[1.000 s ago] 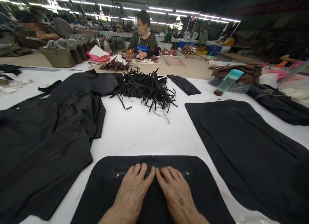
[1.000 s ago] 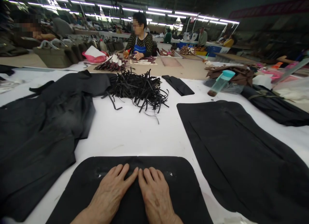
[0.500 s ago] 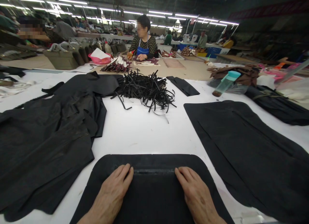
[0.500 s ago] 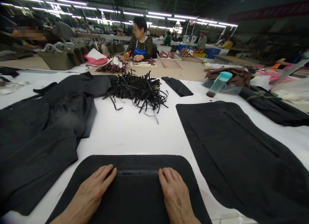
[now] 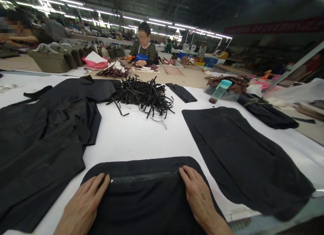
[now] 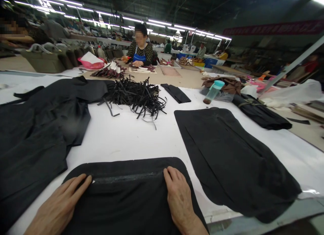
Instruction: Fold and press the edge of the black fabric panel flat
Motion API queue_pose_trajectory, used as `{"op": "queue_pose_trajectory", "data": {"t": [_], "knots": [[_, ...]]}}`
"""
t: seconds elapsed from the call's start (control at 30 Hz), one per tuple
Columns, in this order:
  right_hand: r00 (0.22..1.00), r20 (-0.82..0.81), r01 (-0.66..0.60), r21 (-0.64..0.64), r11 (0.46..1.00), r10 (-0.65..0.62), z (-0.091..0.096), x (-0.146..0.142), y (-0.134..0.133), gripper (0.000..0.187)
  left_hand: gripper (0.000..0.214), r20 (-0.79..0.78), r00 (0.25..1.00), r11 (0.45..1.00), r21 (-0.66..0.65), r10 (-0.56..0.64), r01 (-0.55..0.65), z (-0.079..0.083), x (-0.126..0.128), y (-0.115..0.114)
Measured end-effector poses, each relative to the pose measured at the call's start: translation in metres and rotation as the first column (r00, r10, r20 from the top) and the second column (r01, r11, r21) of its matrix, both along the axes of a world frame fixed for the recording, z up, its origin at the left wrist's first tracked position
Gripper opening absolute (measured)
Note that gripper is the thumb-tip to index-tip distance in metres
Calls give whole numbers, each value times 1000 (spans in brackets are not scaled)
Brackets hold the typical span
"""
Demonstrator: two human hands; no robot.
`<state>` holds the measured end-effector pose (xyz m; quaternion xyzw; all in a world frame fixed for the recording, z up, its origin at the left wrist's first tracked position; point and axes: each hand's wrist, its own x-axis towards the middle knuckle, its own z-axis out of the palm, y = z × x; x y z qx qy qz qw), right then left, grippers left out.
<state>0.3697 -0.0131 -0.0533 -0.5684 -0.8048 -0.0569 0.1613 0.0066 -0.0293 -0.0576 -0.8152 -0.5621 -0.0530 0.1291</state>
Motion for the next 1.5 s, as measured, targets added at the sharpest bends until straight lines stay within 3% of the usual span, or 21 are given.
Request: {"op": "queue_pose_trajectory", "data": {"t": [0.2,0.4,0.57,0.73,1.07,1.33,1.43,1.5], "knots": [[994,59,-92,35,995,90,-4,5,10,44,57,-55,994,994,-54,94,-97,4,5,-6],[993,114,-48,83,995,38,-15,21,6,38,58,-128,977,980,-78,170,-181,14,14,-12],[988,155,-25,119,993,7,-23,33,-3,30,59,-211,945,961,-65,250,-268,10,21,-23],[985,165,32,150,988,-56,-27,45,-14,30,59,-199,939,952,-64,281,-299,7,20,-30],[973,214,44,205,978,-89,-18,54,-29,26,57,-107,967,965,-100,232,-242,10,33,-17],[969,212,120,51,992,-128,-13,56,-21,29,43,-89,952,955,-13,293,-295,5,-3,-7],[974,192,116,49,992,-123,-1,51,-21,28,44,-20,981,976,102,194,-191,11,3,-12],[985,164,45,63,997,-55,11,35,-21,29,45,61,997,988,145,44,-53,18,25,-16]]}}
